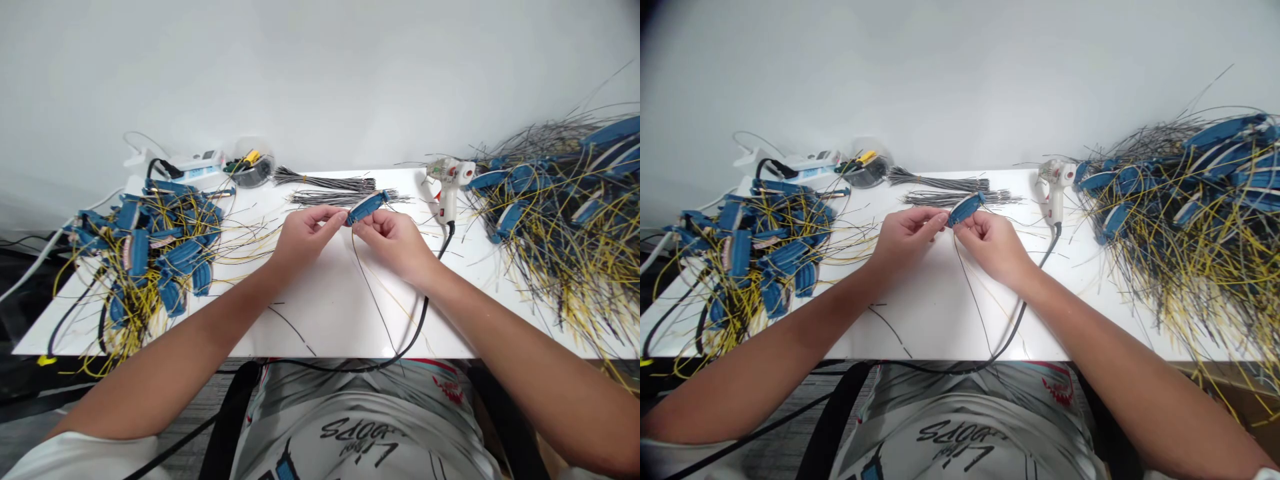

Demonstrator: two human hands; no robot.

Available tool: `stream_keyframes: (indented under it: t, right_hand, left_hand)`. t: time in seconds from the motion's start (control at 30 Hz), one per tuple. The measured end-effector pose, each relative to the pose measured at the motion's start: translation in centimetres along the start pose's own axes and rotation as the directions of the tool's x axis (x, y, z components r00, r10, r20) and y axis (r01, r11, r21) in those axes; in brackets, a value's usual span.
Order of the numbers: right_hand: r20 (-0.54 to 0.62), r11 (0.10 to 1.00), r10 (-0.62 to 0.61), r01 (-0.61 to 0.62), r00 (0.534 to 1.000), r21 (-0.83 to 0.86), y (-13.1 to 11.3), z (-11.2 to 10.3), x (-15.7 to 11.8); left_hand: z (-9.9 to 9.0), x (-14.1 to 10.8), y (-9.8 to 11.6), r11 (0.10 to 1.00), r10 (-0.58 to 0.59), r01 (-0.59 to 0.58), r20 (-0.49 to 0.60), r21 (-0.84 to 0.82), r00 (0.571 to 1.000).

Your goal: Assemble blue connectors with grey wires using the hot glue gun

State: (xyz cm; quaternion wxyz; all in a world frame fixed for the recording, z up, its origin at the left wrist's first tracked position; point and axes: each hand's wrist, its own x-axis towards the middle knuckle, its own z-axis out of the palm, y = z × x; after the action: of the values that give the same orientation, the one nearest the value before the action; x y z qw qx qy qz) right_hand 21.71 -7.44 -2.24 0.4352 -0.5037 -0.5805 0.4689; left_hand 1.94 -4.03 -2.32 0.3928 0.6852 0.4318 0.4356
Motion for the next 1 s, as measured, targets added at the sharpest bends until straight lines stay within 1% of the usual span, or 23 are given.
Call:
stream_keyframes:
  t: [0.2, 0.3, 0.63, 0.77, 0.87, 1.0]
  right_hand:
    - [-0.010, 1.000, 0.001, -0.001, 1.000, 0.015, 0.13, -0.17, 0.13]
    - [-0.005, 1.000, -0.007, 0.007, 1.000, 0.007, 0.20, -0.18, 0.12]
    - [-0.014, 0.999, -0.033, 0.034, 0.999, 0.030, 0.47, -0.15, 0.21]
    - [-0.008, 0.999, -0.019, 0.019, 1.000, 0.049, 0.55, -0.17, 0.29]
    - [-0.017, 1.000, -0.004, 0.004, 1.000, 0.029, 0.51, -0.18, 0.23]
    - [-0.020, 1.000, -0.008, 0.008, 1.000, 0.018, 0.52, -0.12, 0.14]
  left_hand:
    - [-0.11, 0.18, -0.06, 0.991, -0.056, 0.059, 0.031, -0.122, 0.998]
    - [-0.13, 0.30, -0.22, 0.987, -0.084, 0.088, 0.031, -0.132, 0.996]
    - [0.00, 0.27, -0.09, 0.983, -0.103, 0.107, 0.035, -0.151, 0.994]
    - [-0.07, 0.17, -0.06, 0.985, -0.079, 0.086, 0.049, -0.151, 0.996]
    - [-0.12, 0.01, -0.01, 0.991, -0.069, 0.074, 0.048, -0.110, 0.996]
    - [-0.14, -0.15, 0.36, 0.999, -0.016, 0.016, 0.007, -0.030, 1.000]
